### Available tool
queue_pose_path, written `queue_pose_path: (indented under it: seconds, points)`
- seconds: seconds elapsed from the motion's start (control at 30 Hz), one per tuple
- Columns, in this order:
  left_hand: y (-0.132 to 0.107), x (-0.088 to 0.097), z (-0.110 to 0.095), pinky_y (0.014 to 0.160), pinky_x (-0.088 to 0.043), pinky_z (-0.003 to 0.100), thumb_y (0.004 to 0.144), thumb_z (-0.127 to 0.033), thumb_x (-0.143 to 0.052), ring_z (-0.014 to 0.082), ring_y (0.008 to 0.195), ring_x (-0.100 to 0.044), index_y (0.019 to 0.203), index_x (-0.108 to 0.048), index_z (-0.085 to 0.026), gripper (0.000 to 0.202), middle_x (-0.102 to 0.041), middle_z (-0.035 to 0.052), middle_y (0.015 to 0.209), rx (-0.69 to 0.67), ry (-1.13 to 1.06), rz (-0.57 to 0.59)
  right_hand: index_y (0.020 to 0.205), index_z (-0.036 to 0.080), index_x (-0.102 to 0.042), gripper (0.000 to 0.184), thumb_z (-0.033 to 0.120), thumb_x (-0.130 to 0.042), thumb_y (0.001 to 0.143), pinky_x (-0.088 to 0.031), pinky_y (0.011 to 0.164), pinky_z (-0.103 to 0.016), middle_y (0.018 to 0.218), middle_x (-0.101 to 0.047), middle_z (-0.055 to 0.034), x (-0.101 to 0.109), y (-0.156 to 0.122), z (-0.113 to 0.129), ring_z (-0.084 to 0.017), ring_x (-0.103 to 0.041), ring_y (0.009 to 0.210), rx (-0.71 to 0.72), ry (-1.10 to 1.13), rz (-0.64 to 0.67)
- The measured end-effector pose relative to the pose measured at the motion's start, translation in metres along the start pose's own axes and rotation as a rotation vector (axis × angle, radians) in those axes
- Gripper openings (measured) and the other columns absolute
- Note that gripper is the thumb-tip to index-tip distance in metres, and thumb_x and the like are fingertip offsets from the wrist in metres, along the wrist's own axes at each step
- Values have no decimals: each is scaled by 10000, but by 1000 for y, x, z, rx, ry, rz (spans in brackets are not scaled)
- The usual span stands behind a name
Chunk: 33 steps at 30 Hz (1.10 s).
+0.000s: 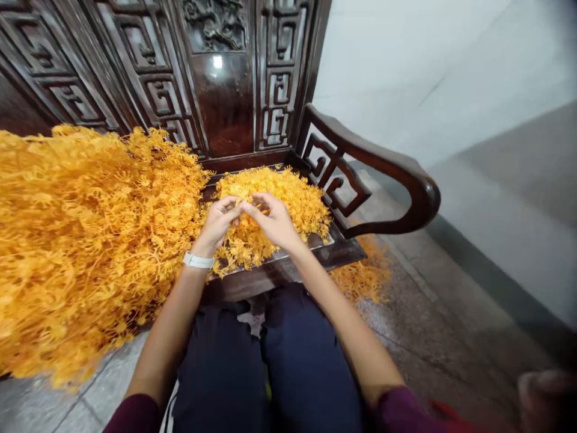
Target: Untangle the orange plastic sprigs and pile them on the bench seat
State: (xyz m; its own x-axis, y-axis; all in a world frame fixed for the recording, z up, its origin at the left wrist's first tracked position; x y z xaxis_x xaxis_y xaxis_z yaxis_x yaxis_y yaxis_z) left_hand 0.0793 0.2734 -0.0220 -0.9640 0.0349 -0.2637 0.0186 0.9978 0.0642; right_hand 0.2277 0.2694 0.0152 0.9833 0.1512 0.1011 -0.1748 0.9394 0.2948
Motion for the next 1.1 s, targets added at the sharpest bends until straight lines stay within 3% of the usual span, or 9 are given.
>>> queue_pose_path:
  seconds: [0.07,0.17,0.33,0.47,0.63,0.77,0.9,1.03,1.1]
  points:
    - [6,0,9,539,-401,254,727,-351,-929,110,630,-507,886,-766,-193,278,-654,11,815,-19,-61,-4,1028,221,-692,293,468,-780,896,-498,838,-353,1000,-703,-37,-4,8,-7,-177,-632,881,17,-16,9]
    - [7,0,19,637,-466,251,754,-398,-916,140,769,-593,887,-777,-194,280,-689,26,888,-31,-159,2,908,217,-650,267,462,-756,913,-470,769,-326,883,-651,-6,1,13,-13,-156,-585,799,11,-46,-41]
    - [0,-1,24,762,-480,256,808,-441,-889,144,797,-590,817,-759,-170,301,-678,23,825,-20,-168,14,870,233,-593,260,444,-723,949,-447,740,-331,839,-591,3,-5,-3,-17,-152,-537,766,-17,-119,-1]
    - [-5,1,33,756,-474,242,789,-423,-905,124,746,-559,725,-726,-167,319,-643,4,749,17,-323,3,884,250,-562,285,474,-732,936,-466,752,-335,831,-565,8,-20,-14,-22,-155,-527,760,-79,55,51]
    - [-11,-5,56,673,-478,212,674,-328,-983,104,704,-561,776,-717,-159,331,-639,-6,758,159,-655,-52,870,246,-545,347,489,-792,884,-465,730,-302,823,-568,16,-31,-17,-31,-140,-524,741,-214,337,32]
    - [-13,-9,47,617,-490,257,799,-330,-887,92,603,-510,738,-624,-168,315,-618,6,787,170,-778,-15,876,248,-509,421,519,-830,850,-463,716,-300,810,-514,20,-32,-24,-24,-134,-488,717,-281,496,37]
    - [-11,3,22,555,-456,235,896,-340,-810,56,522,-432,757,-556,-178,332,-550,-27,760,66,-885,20,880,249,-505,424,504,-842,843,-446,670,-289,811,-468,22,-29,-27,-11,-118,-441,674,-262,534,42]
    - [-8,12,19,457,-320,216,900,-440,-808,58,456,-361,819,-589,-201,335,-519,-49,658,24,-688,-15,1037,274,-574,337,456,-802,868,-528,770,-322,986,-591,-25,-3,-14,-9,-142,-570,789,-205,316,-110]
    - [-7,18,23,446,-265,217,872,-449,-835,63,463,-344,828,-607,-207,336,-510,-51,636,10,-551,-93,1231,294,-565,484,463,-806,847,-566,892,-375,1205,-623,-84,13,-6,-10,-198,-651,1001,-186,224,-213]
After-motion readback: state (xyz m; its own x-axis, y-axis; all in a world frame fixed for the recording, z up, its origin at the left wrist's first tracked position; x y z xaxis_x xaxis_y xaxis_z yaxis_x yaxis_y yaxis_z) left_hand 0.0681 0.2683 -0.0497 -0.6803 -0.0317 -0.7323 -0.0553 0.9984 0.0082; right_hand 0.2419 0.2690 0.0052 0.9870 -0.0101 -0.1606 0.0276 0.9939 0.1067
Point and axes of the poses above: each hand's wrist, its own y-axis towards the middle knuckle, its own x-axis out of the back of the hand, z = x × y, the point moved 9 cm from there along y, towards the middle knuckle
